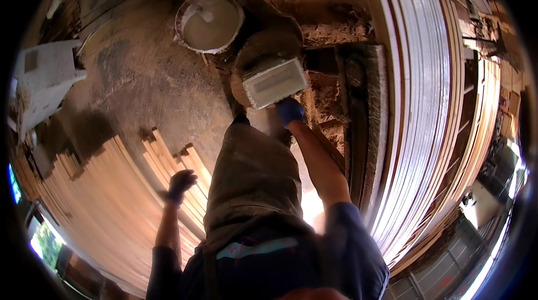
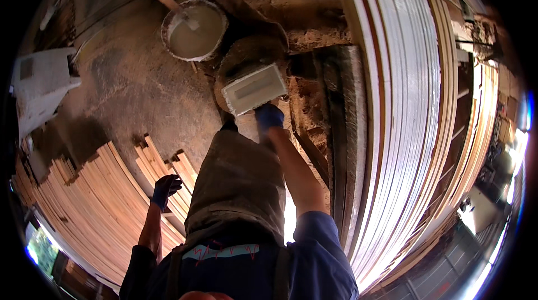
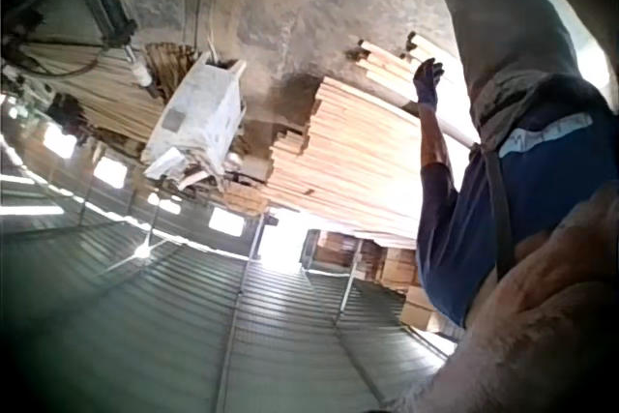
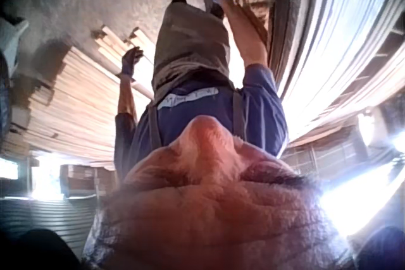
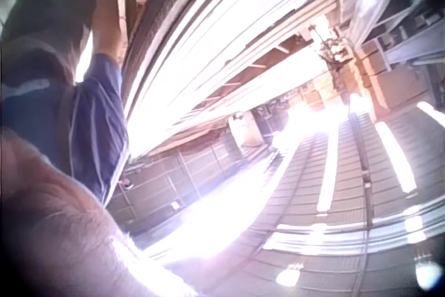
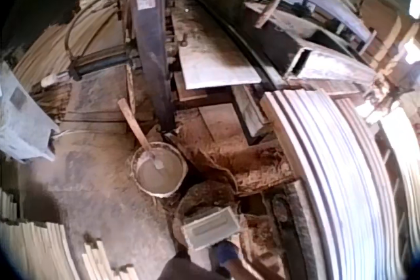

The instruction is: The person applies a white adhesive substance to wooden planks arranged on a curved frame using a brush and a small container. They repeatedly dip the brush into a bucket to reload the adhesive and spread it evenly across the surface of the planks.

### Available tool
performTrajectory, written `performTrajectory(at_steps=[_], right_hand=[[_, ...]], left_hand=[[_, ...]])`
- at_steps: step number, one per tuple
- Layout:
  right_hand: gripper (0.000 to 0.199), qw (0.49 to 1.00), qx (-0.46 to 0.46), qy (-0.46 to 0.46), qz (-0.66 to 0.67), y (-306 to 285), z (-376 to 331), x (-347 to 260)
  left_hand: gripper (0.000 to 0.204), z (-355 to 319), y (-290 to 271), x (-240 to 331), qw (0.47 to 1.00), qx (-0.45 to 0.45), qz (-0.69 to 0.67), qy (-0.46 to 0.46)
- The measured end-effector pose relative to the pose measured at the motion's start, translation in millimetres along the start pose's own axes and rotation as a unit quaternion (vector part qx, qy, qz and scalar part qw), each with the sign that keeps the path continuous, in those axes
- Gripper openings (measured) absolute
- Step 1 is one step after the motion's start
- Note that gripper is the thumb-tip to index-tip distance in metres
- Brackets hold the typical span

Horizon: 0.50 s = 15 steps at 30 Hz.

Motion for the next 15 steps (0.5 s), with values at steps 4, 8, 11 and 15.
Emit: performTrajectory(at_steps=[4,8,11,15], right_hand=[[0.043,0.994,0.03,-0.008,0.102,-42,-40,-1],[0.023,0.969,0.174,-0.173,-0.013,-13,-119,50],[0.028,0.967,-0.003,-0.209,0.149,-66,-237,91],[0.039,0.964,-0.027,-0.163,0.21,-159,-349,208]], left_hand=[[0.032,20,26,34,0.99,-0.062,0.097,0.086],[0.026,76,34,22,0.661,-0.278,0.569,0.403],[0.023,116,84,4,0.6,-0.366,0.595,0.39],[0.023,131,166,7,0.861,-0.393,0.26,0.19]])
Point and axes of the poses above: each hand's wrist, its own z-axis towards the middle knuckle, its own y-axis out of the palm, x = y × z, the point moved 7 cm from there along z, towards the middle knuckle, and after that the axes turned 15 degrees about y, right-handed, at the moved point
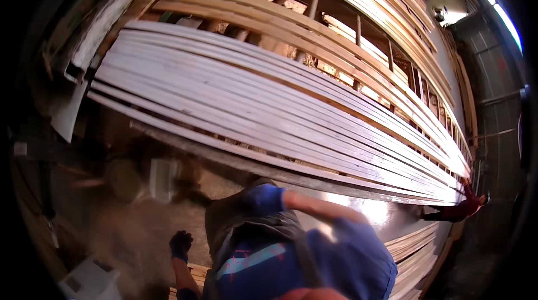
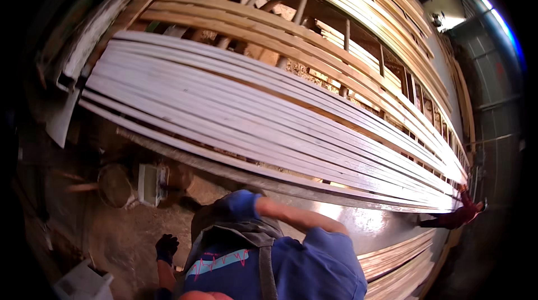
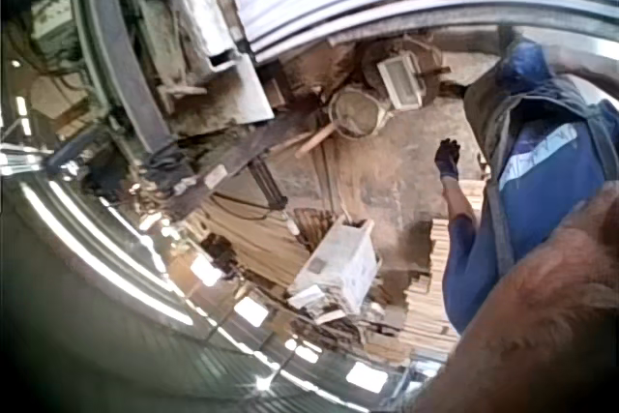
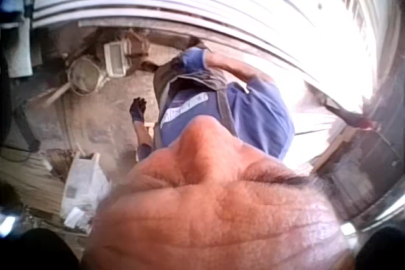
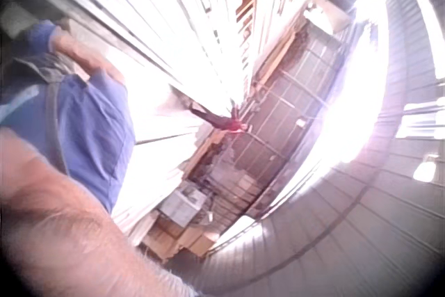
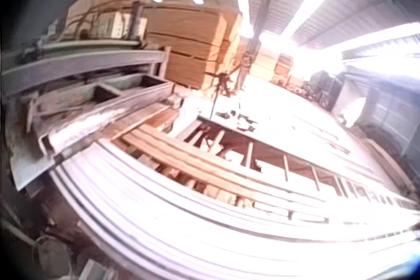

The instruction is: The person applies a white adhesive substance to wooden planks arranged on a curved frame using a brush and a small container. They repeatedly dip the brush into a bucket to reload the adhesive and spread it evenly across the surface of the planks.

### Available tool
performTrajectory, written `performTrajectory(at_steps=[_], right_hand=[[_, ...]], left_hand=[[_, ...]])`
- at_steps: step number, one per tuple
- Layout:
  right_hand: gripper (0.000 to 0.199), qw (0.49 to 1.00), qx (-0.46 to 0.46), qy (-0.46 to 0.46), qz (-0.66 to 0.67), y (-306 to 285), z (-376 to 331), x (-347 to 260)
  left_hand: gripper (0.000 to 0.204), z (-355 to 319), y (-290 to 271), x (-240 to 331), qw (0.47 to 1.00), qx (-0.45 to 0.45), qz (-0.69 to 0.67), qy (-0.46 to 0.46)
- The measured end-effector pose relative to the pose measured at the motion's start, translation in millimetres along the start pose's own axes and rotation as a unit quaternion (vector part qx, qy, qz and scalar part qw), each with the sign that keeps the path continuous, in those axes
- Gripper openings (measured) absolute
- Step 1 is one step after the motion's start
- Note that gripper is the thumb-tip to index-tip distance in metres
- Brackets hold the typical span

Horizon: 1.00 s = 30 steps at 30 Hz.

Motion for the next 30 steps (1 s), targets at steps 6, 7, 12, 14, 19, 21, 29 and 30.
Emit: performTrajectory(at_steps=[6,7,12,14,19,21,29,30], right_hand=[[0.031,0.956,0.204,0.014,0.21,-179,-171,103],[0.022,0.946,0.243,0.016,0.213,-206,-182,125],[0.021,0.888,0.417,0.059,0.184,-321,-176,236],[0.024,0.897,0.428,0.077,0.085,-356,-153,282],[0.045,0.904,0.215,0.369,-0.001,-355,-65,375],[0.046,0.914,0.162,0.362,-0.091,-349,-32,388],[0.033,0.853,0.3,0.428,0.002,-454,-34,501],[0.034,0.833,0.348,0.429,-0.016,-472,-41,508]], left_hand=[[0.027,101,65,123,0.57,-0.306,0.756,0.103],[0.025,111,47,150,0.62,-0.233,0.742,0.108],[0.026,127,-23,242,0.96,0.144,0.174,0.163],[0.024,156,-5,276,0.969,0.201,0.024,0.14],[0.021,193,-36,311,0.966,0.18,0.127,0.137],[0.02,166,-76,291,0.934,0.113,0.285,0.183],[0.027,119,10,230,0.945,0.155,0.151,-0.247],[0.028,114,7,231,0.951,0.171,0.101,-0.237]])
Point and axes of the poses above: each hand's wrist, its own z-axis towards the middle knuckle, its own y-axis out of the palm, x = y × z, the point moved 7 cm from there along z, towards the middle knuckle, and after that the axes turned 15 degrees about y, right-handed, at the moved point
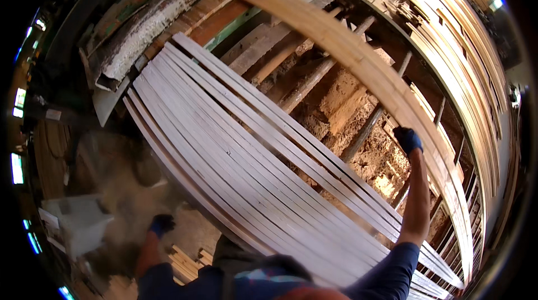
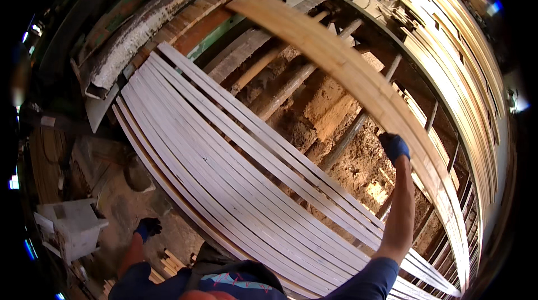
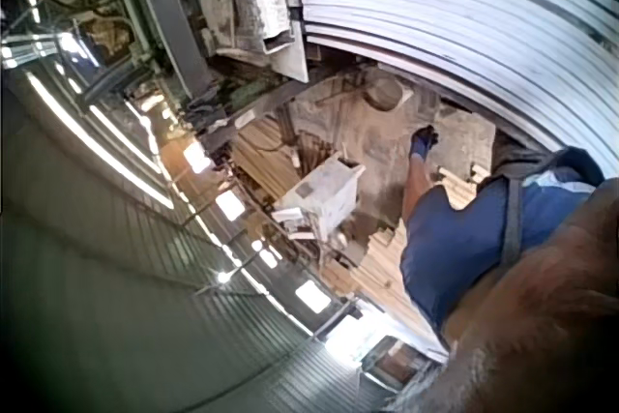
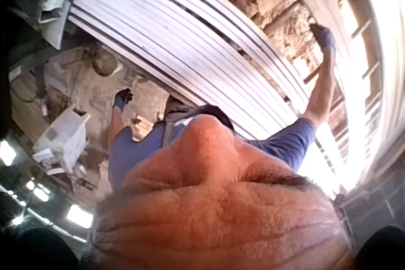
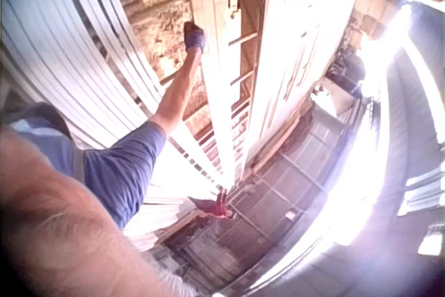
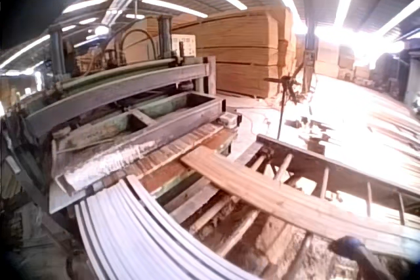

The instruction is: The person applies a white adhesive substance to wooden planks arranged on a curved frame using a brush and a small container. They repeatedly dip the brush into a bucket to reload the adhesive and spread it evenly across the surface of the planks.

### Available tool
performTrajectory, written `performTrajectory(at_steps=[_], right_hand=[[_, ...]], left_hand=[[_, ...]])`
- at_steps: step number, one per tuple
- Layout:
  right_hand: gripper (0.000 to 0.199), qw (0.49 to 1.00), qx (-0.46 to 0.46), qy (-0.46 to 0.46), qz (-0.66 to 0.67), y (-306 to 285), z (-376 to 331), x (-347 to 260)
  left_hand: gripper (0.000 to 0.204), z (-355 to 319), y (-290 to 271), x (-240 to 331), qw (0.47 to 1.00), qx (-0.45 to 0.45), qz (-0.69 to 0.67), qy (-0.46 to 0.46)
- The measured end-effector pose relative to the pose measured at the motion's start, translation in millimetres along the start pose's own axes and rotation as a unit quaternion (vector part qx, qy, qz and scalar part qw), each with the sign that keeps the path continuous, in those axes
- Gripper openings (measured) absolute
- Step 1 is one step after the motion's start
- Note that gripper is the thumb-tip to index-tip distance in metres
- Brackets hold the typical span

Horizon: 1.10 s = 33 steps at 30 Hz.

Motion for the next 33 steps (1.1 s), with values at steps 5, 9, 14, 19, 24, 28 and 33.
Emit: performTrajectory(at_steps=[5,9,14,19,24,28,33], right_hand=[[0.046,0.905,-0.357,0.129,0.192,53,-23,-29],[0.054,0.824,-0.555,0.101,0.063,107,-117,-39],[0.058,0.878,-0.459,-0.138,0.015,161,-128,-14],[0.054,0.876,-0.479,-0.006,0.05,95,-146,-31],[0.052,0.938,-0.224,-0.002,-0.264,10,-10,-10],[0.043,0.984,0.115,0.003,0.137,-87,-26,-19],[0.048,0.887,-0.349,-0.07,0.295,42,-191,-63]], left_hand=[[0.03,-6,-31,-26,0.992,0.091,-0.083,-0.033],[0.029,11,-71,1,0.97,0.078,-0.192,0.127],[0.017,4,-52,176,0.637,0.069,0.628,0.442],[0.029,-63,-10,329,0.886,0.159,0.027,0.434],[0.039,-88,36,426,0.834,0.019,0.098,0.543],[0.037,-108,67,454,0.807,0.004,0.152,0.571],[0.033,-219,230,562,0.587,-0.072,0.332,0.735]])
Point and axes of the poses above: each hand's wrist, its own z-axis towards the middle knuckle, its own y-axis out of the palm, x = y × z, the point moved 7 cm from there along z, towards the middle knuckle, and after that the axes turned 15 degrees about y, right-handed, at the moved point
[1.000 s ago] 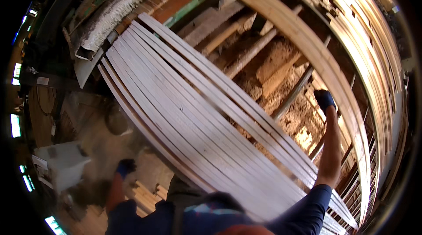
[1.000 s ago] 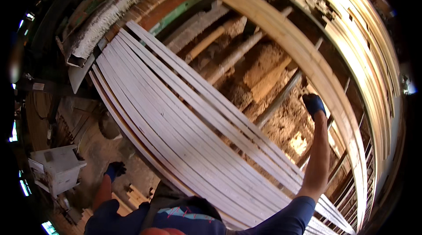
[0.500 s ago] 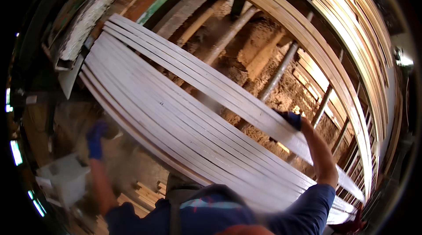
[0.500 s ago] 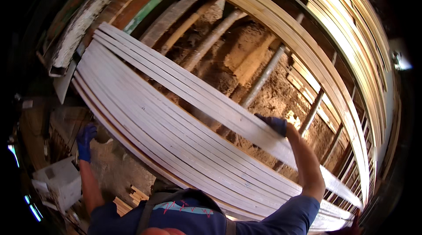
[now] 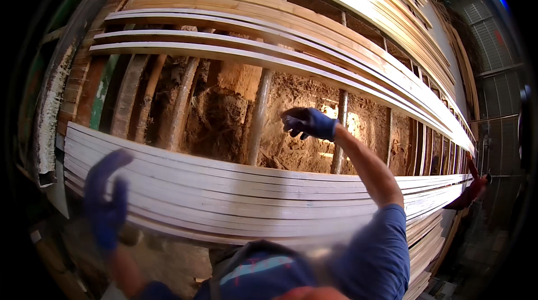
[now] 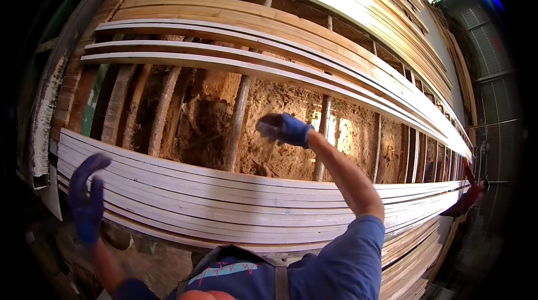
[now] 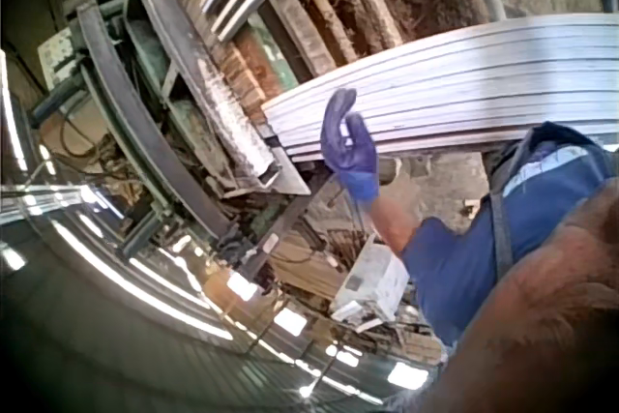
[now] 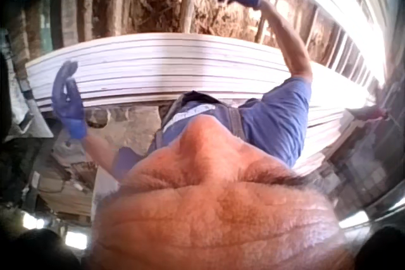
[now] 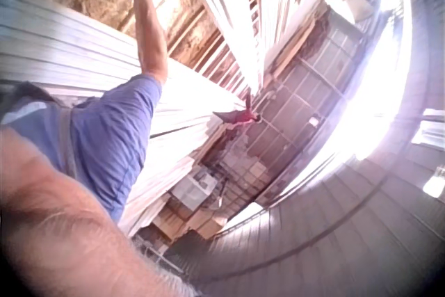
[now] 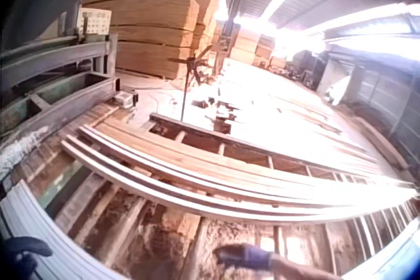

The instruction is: The person applies a white adhesive substance to wooden planks arranged on a curved frame using a brush and a small container. They repeatedly dip the brush into a bucket to reload the adhesive and spread it evenly across the surface of the planks.

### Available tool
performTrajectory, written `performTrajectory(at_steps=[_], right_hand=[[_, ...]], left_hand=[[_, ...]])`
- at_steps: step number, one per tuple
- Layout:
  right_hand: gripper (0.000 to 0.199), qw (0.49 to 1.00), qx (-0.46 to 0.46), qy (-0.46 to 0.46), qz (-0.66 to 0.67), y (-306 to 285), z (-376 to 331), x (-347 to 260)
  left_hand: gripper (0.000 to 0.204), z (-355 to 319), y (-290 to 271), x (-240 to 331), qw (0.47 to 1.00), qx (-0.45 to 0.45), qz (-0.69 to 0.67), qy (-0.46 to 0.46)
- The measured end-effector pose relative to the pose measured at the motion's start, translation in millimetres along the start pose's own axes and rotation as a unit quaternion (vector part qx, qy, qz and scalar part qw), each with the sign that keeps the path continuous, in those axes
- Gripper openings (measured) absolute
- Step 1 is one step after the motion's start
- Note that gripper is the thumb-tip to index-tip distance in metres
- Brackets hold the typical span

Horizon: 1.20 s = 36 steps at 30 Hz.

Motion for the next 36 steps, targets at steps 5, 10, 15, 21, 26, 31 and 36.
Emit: performTrajectory(at_steps=[5,10,15,21,26,31,36], right_hand=[[0.049,0.874,0.093,-0.058,0.474,-28,54,60],[0.055,0.722,0.105,-0.123,0.673,-89,130,122],[0.052,0.631,0.085,-0.205,0.743,-136,152,78],[0.05,0.593,0.081,-0.265,0.756,-164,181,54],[0.037,0.581,0.081,-0.305,0.751,-166,194,48],[0.023,0.528,0.058,-0.316,0.786,-169,187,27],[0.022,0.487,0.075,-0.254,0.832,-143,164,30]], left_hand=[[0.037,125,29,166,0.941,-0.126,0.06,0.308],[0.035,171,86,223,0.892,-0.136,0.099,0.419],[0.034,201,108,218,0.887,-0.128,0.14,0.421],[0.032,213,105,174,0.901,-0.106,0.176,0.382],[0.03,166,115,58,0.904,-0.181,0.181,0.343],[0.032,117,107,17,0.939,-0.275,0.118,0.172],[0.036,81,95,16,0.964,-0.218,0.05,0.145]])
Point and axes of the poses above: each hand's wrist, its own z-axis towards the middle knuckle, its own y-axis out of the palm, x = y × z, the point moved 7 cm from there along z, towards the middle knuckle, and after that the axes turned 15 degrees about y, right-handed, at the moved point
